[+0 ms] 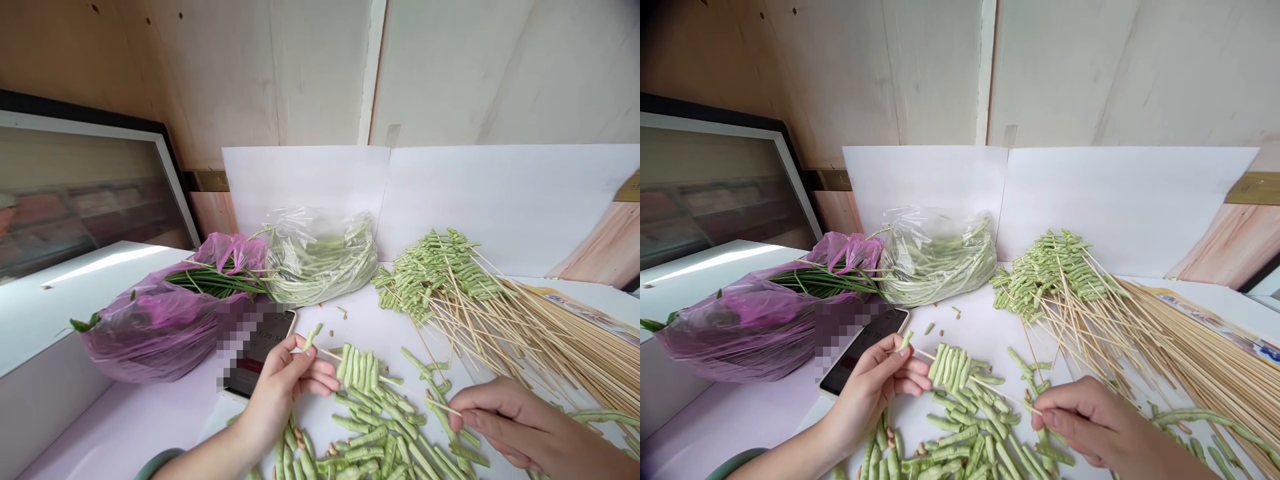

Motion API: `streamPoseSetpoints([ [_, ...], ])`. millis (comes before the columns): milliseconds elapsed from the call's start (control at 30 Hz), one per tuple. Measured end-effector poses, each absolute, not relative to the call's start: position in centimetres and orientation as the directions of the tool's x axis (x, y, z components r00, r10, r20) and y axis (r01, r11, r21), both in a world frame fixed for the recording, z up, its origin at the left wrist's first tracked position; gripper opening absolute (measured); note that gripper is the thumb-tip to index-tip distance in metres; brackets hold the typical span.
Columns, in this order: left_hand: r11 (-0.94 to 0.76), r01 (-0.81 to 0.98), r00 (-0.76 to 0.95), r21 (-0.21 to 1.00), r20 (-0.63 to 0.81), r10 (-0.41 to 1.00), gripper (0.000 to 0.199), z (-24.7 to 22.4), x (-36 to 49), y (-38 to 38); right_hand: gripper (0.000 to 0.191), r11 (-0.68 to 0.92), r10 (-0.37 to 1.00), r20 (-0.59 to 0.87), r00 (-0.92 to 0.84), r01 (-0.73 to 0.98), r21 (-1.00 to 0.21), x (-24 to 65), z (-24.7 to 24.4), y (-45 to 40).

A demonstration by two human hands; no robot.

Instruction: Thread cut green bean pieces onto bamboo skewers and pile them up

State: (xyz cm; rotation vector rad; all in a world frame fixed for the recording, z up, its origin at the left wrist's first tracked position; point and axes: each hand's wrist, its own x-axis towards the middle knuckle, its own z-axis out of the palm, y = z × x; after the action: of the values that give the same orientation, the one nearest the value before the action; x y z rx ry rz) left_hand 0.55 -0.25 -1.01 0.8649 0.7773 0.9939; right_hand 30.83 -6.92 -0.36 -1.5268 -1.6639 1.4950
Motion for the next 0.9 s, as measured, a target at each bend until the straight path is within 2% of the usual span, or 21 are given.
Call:
streamPoseSetpoints([
  [133,0.260,-0.381,0.239,0.887,-0.177,0.955,0.037,-0.5,0.4,0.6,0.060,-0.159,0.924,-0.289,-0.252,0.434,-0.887,32.3,-0.6,-6.6],
  [267,0.219,-0.312,0.307,0.925,-0.121,0.944,0.033,-1.0,0.2,0.8,0.056,-0.116,0.956,-0.219,-0.196,0.431,-0.895,32.9,0.4,-6.4],
  [333,0.114,-0.204,0.359,0.972,-0.034,0.933,0.030,-1.4,0.1,0.7,0.057,-0.080,0.984,-0.139,-0.107,0.432,-0.898,33.4,1.2,-6.3],
  [400,-0.101,-0.011,0.406,0.995,0.097,0.909,0.027,-1.6,-0.1,0.5,0.060,-0.043,0.999,-0.037,0.023,0.437,-0.898,34.2,2.0,-6.3],
  [500,-0.447,0.217,0.552,0.868,0.269,0.790,0.016,-1.7,-0.3,0.1,0.065,0.004,0.968,0.120,0.222,0.463,-0.886,36.2,2.9,-6.2],
  [600,-0.664,0.276,0.666,0.695,0.360,0.653,0.013,-1.9,-0.1,-0.4,0.070,0.036,0.895,0.261,0.363,0.524,-0.851,38.3,3.6,-5.4],
  [667,-0.710,0.320,0.674,0.627,0.376,0.636,0.015,-2.2,0.0,-0.5,0.066,0.034,0.855,0.327,0.403,0.585,-0.810,39.3,4.1,-4.2],
  [767,-0.721,0.386,0.689,0.575,0.340,0.640,0.015,-2.6,0.0,-0.4,0.038,-0.039,0.830,0.365,0.421,0.698,-0.715,40.0,4.9,-1.6],
  [900,-0.699,0.426,0.740,0.574,0.223,0.634,0.026,-2.1,-0.4,0.0,0.022,-0.210,0.840,0.344,0.420,0.835,-0.508,39.3,5.8,1.7],
])
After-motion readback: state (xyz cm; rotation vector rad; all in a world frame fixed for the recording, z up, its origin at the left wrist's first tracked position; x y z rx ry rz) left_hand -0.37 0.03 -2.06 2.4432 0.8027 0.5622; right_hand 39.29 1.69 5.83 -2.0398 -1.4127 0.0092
